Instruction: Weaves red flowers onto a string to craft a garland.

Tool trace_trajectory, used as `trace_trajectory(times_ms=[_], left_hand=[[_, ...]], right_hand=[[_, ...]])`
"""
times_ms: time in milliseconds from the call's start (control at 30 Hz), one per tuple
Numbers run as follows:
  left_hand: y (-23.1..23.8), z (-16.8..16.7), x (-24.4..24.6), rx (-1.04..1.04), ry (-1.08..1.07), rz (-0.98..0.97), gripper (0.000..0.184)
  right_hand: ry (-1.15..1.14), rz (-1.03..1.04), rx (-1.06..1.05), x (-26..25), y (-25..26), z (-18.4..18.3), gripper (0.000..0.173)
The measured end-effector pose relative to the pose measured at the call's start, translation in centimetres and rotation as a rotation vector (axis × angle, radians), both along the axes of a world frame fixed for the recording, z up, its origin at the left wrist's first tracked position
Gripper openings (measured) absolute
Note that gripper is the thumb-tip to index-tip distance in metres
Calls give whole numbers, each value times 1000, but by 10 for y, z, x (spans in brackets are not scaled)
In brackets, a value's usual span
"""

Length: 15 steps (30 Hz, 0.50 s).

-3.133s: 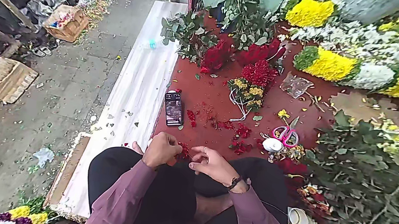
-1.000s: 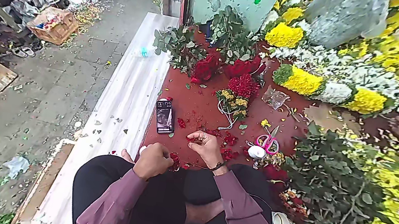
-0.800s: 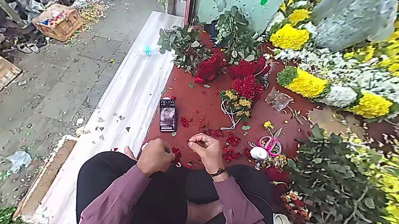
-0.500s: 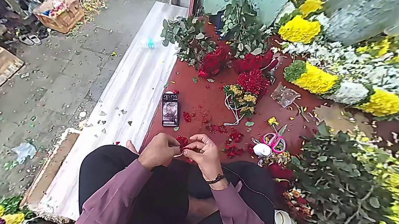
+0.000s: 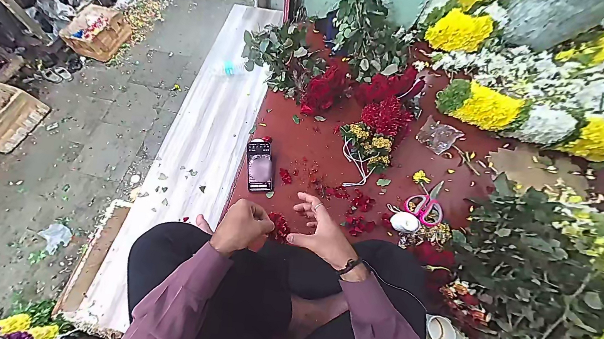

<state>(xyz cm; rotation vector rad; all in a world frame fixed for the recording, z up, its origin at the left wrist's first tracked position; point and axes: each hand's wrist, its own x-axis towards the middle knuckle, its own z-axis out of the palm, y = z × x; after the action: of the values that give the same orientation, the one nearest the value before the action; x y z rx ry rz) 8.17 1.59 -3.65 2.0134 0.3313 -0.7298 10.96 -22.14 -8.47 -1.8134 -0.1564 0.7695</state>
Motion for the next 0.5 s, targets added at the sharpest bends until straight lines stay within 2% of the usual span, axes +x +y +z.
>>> trace_trajectory(times_ms=[67,167,200,300,333,400,433,500], left_hand=[[2,1,1,32,25,15,21],[6,2,4,54,35,52,22],[8,2,3,59,36,72,22],[6,2,4,142,22,98,22],[3,5,5,217,10,58,22],[-5,16,2,327,11,-146,23],[-8,22,0,294,8,-277,23],[-11,34,-2,-14,-58,-487,17]], right_hand=[[18,97,-12,-2,-2,-9,91],[-73,37,41,1,-5,-17,28],[-115,49,52,6,-9,-16,19],[-144,227,178,9,-15,-4,16],[-152,277,248,4,-12,0,17],[-193,260,399,-1,-5,10,14],[-215,220,446,1,-3,14,13],[-200,176,493,13,-2,10,12]])
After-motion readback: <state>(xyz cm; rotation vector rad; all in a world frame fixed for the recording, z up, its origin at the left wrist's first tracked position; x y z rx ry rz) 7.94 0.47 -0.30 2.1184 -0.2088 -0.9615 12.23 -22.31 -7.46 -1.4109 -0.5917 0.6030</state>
